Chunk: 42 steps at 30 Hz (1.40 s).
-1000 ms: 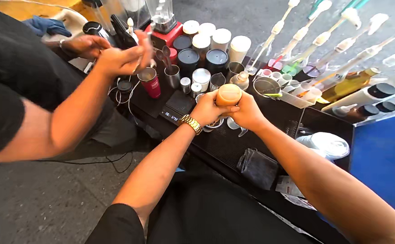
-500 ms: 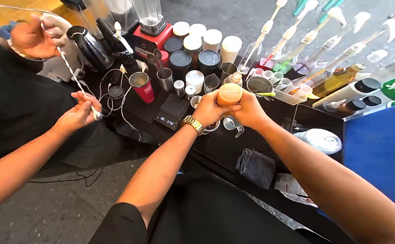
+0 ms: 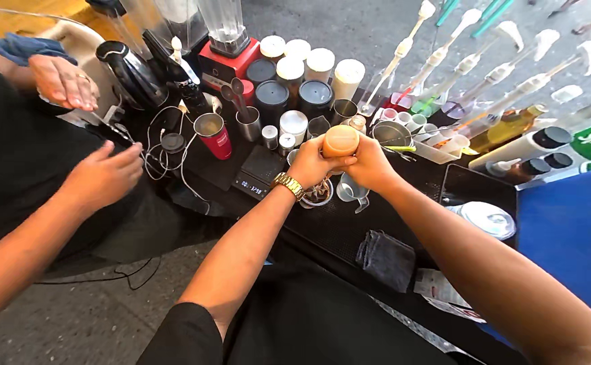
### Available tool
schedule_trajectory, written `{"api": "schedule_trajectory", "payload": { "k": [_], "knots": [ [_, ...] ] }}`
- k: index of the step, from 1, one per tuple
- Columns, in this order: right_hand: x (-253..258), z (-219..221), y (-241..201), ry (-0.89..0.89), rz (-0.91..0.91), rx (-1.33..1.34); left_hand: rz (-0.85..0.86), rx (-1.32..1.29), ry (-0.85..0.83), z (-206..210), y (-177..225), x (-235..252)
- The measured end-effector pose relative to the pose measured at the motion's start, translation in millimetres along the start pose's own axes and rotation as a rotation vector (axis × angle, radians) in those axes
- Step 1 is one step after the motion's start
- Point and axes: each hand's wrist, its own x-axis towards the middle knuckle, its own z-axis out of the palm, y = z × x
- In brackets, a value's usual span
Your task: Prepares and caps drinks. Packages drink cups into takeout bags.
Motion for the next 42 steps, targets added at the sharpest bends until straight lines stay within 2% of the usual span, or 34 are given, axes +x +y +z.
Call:
{"api": "schedule_trajectory", "payload": {
  "k": [9, 23, 42],
  "knots": [
    [14.3, 5.6, -1.2, -0.024, -0.008, -0.038, 0.056, -0.013, 0.044, -8.3, -13.1, 6.8],
    [29.3, 27.0, -8.1, -0.066, -0.065, 0.025, 0.033, -0.003, 0.108, -31.0, -11.6, -8.1],
    [7.3, 41.3, -17.8, -0.093, -0.12, 0.074, 0.005, 0.035, 0.152, -30.0, -6.9, -45.7]
  ]
}}
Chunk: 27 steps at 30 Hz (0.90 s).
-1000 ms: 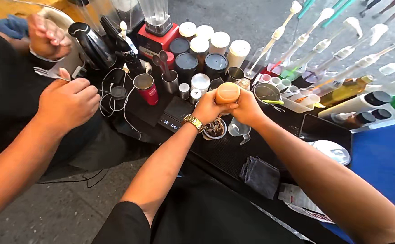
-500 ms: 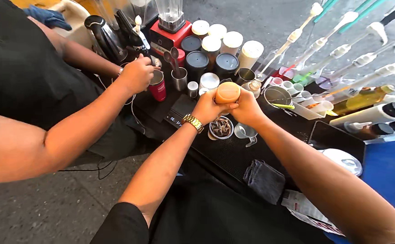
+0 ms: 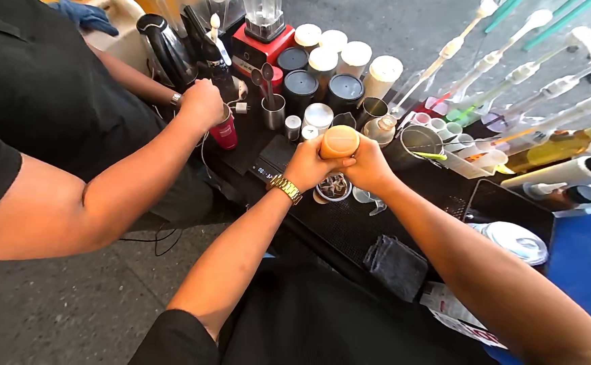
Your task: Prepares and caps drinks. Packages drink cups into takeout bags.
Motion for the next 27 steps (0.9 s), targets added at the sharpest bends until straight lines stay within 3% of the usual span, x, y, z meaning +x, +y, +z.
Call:
{"api": "schedule_trajectory", "payload": {
  "k": [14, 27],
  "knots": [
    [-27.1, -10.7, -5.4, -0.064, 0.104, -0.023, -0.023, -0.056, 0.003, 25.0, -5.1, -19.2],
    [7.9, -2.2, -7.8, 0.029, 0.045, -0.04, 0.057, 0.006, 0.023, -4.5, -1.8, 9.5]
  ]
}}
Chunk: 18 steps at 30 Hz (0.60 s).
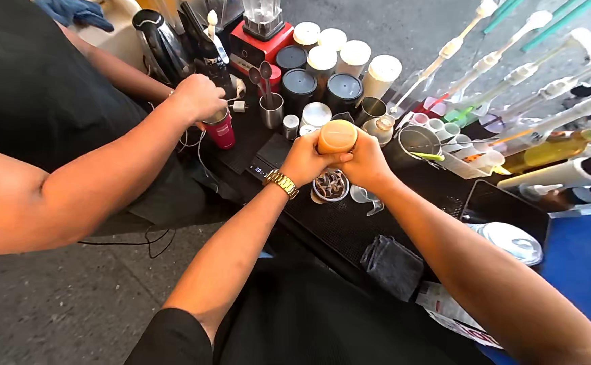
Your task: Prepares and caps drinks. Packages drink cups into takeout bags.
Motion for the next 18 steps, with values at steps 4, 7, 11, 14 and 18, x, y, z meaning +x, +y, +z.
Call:
{"api": "schedule_trajectory", "payload": {
  "k": [4, 7, 11, 14, 18],
  "knots": [
    [-7.3, -3.2, -1.0, -0.024, 0.017, 0.003, -0.022, -0.027, -0.004, 5.8, 2.6, -6.1],
    [-20.9, -7.6, -1.6, -0.053, 0.046, -0.007, -0.057, -0.066, -0.01, 16.5, 2.5, -17.0],
    [-31.4, -14.0, -1.3, -0.091, 0.088, -0.046, -0.064, -0.123, -0.004, 31.2, -3.6, -25.0],
    [-26.6, -13.6, 0.3, -0.078, 0.073, -0.059, -0.036, -0.116, 0.006, 29.1, -6.0, -19.9],
    [-9.8, -8.4, -3.7, -0.021, 0.042, -0.07, -0.01, -0.058, -0.004, 10.9, -0.3, -4.6]
  ]
}}
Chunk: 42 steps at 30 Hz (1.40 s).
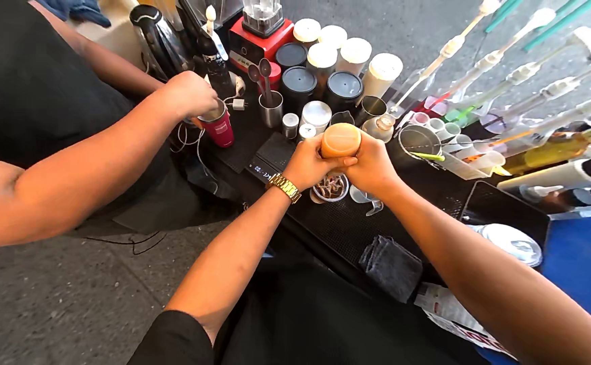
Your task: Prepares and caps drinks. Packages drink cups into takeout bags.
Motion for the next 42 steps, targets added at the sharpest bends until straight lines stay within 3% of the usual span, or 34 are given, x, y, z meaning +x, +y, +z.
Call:
{"api": "schedule_trajectory", "payload": {
  "k": [5, 14, 24, 34, 42],
  "knots": [
    [7.5, 2.4, -1.6, 0.035, -0.02, 0.014, 0.037, 0.014, -0.007, -7.1, 2.8, 6.5],
    [-20.2, -8.2, 4.7, -0.057, 0.025, -0.041, -0.041, -0.1, 0.008, 23.5, -4.8, -18.2],
    [15.0, -5.5, -0.8, 0.055, -0.033, -0.008, 0.076, -0.025, -0.005, -5.3, 2.6, 17.9],
    [-20.2, -12.1, 4.4, -0.039, 0.074, -0.089, -0.008, -0.126, -0.011, 28.4, -8.6, -11.1],
    [14.5, -10.7, 2.0, 0.056, -0.03, -0.07, 0.06, -0.065, 0.009, 2.9, -2.2, 21.0]
  ]
}}
